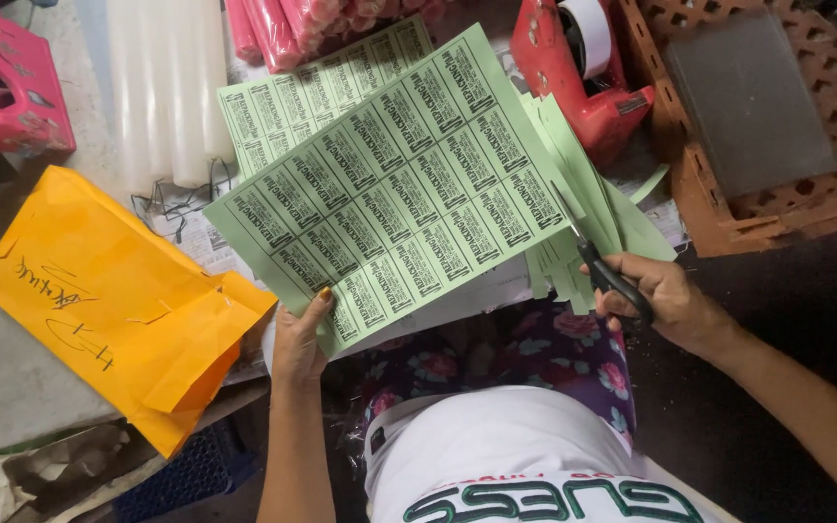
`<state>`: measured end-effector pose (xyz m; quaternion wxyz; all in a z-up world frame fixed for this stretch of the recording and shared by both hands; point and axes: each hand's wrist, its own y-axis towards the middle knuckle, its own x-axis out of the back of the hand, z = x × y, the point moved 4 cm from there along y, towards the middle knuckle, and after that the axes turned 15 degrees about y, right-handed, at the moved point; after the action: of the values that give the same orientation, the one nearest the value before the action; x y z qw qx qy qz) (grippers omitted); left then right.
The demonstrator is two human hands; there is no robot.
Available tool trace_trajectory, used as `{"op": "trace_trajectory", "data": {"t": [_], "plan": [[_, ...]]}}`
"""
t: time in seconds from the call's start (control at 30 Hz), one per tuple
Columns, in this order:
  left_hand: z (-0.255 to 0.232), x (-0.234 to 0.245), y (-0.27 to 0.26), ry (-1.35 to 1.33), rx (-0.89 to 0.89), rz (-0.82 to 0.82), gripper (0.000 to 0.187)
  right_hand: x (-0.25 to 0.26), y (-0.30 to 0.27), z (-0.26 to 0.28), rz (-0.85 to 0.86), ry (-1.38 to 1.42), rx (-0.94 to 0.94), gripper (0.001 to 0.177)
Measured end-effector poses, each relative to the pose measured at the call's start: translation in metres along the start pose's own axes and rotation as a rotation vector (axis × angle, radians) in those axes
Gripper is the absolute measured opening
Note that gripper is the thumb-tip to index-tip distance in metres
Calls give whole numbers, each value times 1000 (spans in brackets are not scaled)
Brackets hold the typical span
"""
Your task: Cutting sheets of printed green labels into strips using scissors on a workspace.
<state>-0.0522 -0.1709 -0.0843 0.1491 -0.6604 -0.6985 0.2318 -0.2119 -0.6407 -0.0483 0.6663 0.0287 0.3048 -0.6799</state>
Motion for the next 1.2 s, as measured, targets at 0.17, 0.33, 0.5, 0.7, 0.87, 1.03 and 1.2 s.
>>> {"op": "trace_trajectory", "data": {"t": [0.17,0.33,0.5,0.7,0.87,1.03,1.2], "plan": [[7,10,4,16,8,4,126,-2,0,-7,-44,6,12,50],[0,9,-1,75,-42,-16,63,-3,0,-9,-88,-23,5,50],[-11,-6,-14,117,-17,-12,65,-10,-1,1,-81,-51,-57,54],[-2,-6,-10,155,-157,169,19,-17,-1,15,-94,-120,-33,47],[-7,-13,-13,166,-154,174,40,8,6,-22,-22,83,78,34],[-6,-12,-12,186,-169,174,39,6,4,-18,-26,84,109,36],[-14,-20,-20,220,-119,152,53,-13,2,8,-41,-7,21,39]]}}
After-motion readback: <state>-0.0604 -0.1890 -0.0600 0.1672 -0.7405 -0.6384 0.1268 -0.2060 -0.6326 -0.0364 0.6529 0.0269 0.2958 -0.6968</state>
